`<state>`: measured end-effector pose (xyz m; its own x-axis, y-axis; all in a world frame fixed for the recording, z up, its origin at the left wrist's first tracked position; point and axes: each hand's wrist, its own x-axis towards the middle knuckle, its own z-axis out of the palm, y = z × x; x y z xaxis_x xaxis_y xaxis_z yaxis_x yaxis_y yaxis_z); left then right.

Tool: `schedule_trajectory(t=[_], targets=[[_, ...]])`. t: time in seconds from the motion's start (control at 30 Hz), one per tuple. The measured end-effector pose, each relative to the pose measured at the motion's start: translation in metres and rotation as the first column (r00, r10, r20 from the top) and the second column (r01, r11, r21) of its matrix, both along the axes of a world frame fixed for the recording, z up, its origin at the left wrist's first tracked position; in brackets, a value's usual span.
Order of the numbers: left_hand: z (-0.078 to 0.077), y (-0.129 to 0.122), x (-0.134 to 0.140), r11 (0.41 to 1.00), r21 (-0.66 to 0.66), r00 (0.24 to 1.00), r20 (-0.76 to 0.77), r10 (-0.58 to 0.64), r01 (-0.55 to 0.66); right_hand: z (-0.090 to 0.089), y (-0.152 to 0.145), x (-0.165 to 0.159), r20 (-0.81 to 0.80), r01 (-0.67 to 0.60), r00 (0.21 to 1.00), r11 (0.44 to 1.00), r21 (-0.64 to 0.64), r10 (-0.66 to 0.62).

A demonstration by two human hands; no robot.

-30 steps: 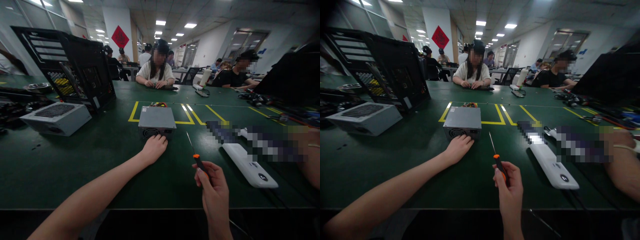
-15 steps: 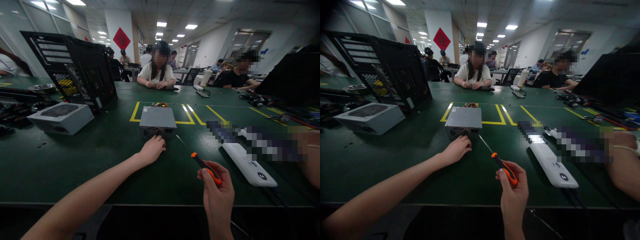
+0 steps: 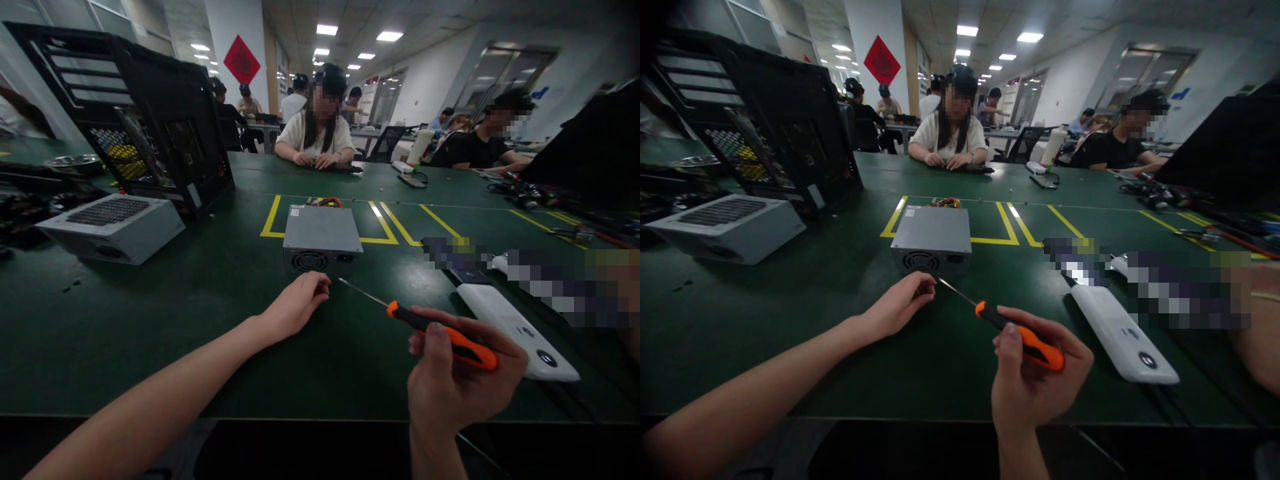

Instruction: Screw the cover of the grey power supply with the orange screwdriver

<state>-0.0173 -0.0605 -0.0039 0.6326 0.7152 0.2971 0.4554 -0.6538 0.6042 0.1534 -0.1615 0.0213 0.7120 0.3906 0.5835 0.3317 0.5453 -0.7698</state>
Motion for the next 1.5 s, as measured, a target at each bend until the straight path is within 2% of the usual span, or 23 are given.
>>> schedule_trajectory(t=[0.07, 0.13, 0.23, 0.43, 0.6, 0.73, 0.87, 0.97, 1.07, 1.17, 1.33, 1.43, 1.5], targets=[[0.001, -0.002, 0.001, 0.998, 0.061, 0.997, 0.074, -0.014, 0.01, -0.003, -0.002, -0.001, 0.125, 0.023, 0.992, 0.999, 0.027, -0.027], [0.003, -0.004, 0.001, 0.99, 0.138, 0.994, 0.102, -0.046, 0.031, -0.006, -0.007, 0.001, 0.248, -0.023, 0.969, 1.0, 0.017, 0.018], [0.005, -0.007, 0.001, 0.973, 0.222, 0.99, 0.118, -0.082, 0.054, -0.01, -0.014, 0.005, 0.33, -0.08, 0.941, 0.997, 0.012, 0.072], [0.006, -0.006, 0.001, 0.94, 0.341, 0.989, 0.123, -0.077, 0.031, -0.009, -0.014, 0.006, 0.294, -0.049, 0.955, 0.999, 0.019, 0.041], [0.008, -0.006, 0.003, 0.906, 0.417, 0.988, 0.09, -0.123, 0.075, -0.009, -0.013, 0.008, 0.334, -0.078, 0.941, 0.995, 0.057, 0.055], [0.007, -0.005, 0.002, 0.868, 0.487, 0.987, 0.062, -0.146, 0.098, -0.014, -0.012, 0.008, 0.397, -0.12, 0.913, 0.991, 0.052, 0.09], [0.006, -0.001, -0.002, 0.838, 0.527, 0.988, -0.017, -0.156, 0.141, -0.022, -0.008, 0.005, 0.365, -0.144, 0.925, 0.986, 0.083, 0.104], [0.006, 0.002, -0.004, 0.828, 0.54, 0.988, -0.056, -0.145, 0.152, -0.025, -0.009, 0.004, 0.294, -0.237, 0.93, 0.971, 0.023, 0.22], [0.007, 0.004, -0.004, 0.809, 0.569, 0.989, -0.085, -0.125, 0.151, -0.023, -0.016, 0.006, 0.239, -0.295, 0.918, 0.947, -0.123, 0.317], [0.008, 0.006, -0.004, 0.786, 0.599, 0.987, -0.124, -0.097, 0.153, -0.018, -0.024, 0.012, 0.184, -0.348, 0.885, 0.871, -0.348, 0.427], [0.009, 0.01, -0.001, 0.766, 0.608, 0.973, -0.21, -0.101, 0.21, -0.02, -0.029, 0.022, 0.103, -0.385, 0.812, 0.66, -0.646, 0.574], [0.007, 0.011, 0.003, 0.749, 0.609, 0.956, -0.269, -0.114, 0.261, -0.027, -0.03, 0.022, -0.027, -0.443, 0.77, 0.503, -0.743, 0.638], [0.006, 0.011, 0.005, 0.741, 0.614, 0.954, -0.273, -0.123, 0.271, -0.03, -0.03, 0.019, -0.119, -0.51, 0.746, 0.447, -0.735, 0.655]])
